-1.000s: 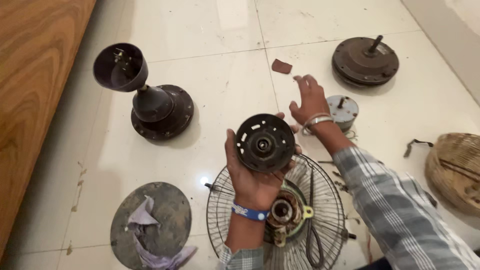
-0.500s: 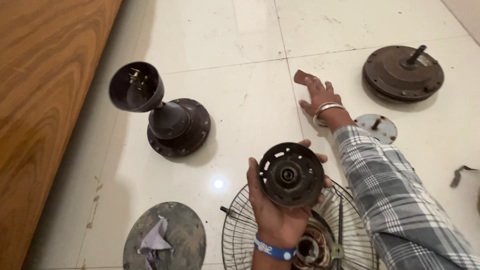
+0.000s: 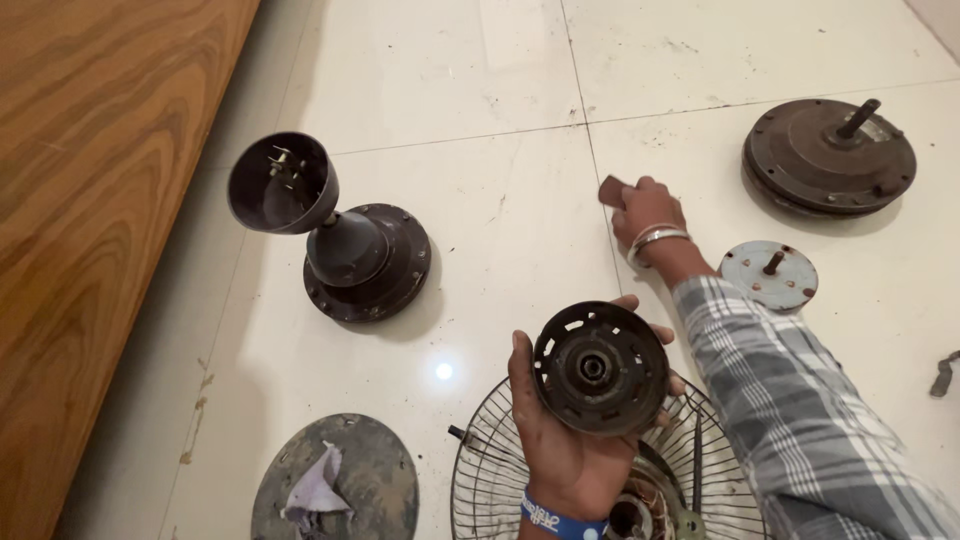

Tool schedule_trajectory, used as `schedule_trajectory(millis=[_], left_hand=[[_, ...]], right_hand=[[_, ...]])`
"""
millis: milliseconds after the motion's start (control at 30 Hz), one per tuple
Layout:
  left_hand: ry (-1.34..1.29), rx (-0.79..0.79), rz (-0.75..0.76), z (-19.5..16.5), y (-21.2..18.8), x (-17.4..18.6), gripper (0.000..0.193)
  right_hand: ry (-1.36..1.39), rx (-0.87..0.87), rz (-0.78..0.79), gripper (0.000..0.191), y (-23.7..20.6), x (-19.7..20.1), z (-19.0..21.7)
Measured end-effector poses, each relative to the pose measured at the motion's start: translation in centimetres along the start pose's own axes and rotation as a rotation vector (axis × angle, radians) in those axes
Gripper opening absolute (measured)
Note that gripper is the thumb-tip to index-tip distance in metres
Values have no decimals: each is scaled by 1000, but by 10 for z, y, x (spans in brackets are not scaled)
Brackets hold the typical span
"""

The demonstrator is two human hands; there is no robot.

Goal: The person sits on the floor and disassembles a table fan. They use pliers to loosen parts, remove the rear housing from the motor, pull the copper-wound stator out of the casing, and wipe components with a cloth.

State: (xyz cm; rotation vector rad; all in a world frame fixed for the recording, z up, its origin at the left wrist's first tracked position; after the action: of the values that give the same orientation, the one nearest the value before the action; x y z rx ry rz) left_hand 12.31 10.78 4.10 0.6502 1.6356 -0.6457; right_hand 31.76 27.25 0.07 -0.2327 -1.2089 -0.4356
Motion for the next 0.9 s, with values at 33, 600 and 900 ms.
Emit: schedule_trajectory(millis=[33,600,900], left_hand=[[4,-4,6,0,0,-1,97],[113,-60,57,-2,-2,-4,88],[105,-67,1,-4,-3,7,84]], right_hand=[[4,16,-23,30,-4,2,2],[231,32,94,54,-56,-7,-5],[61,49,116,52,-64,-9,7]])
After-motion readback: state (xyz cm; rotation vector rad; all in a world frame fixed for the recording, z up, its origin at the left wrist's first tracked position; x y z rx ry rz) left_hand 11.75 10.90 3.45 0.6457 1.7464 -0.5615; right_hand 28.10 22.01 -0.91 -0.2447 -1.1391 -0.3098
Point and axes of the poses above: each hand's wrist, its own y-axis towards the middle knuckle, its own x-axis out of the back of the hand, z = x × y, the point moved 7 cm from there along y, towards the middle knuckle, and after that the axes turned 4 degrees about y, right-handed, at the moved point
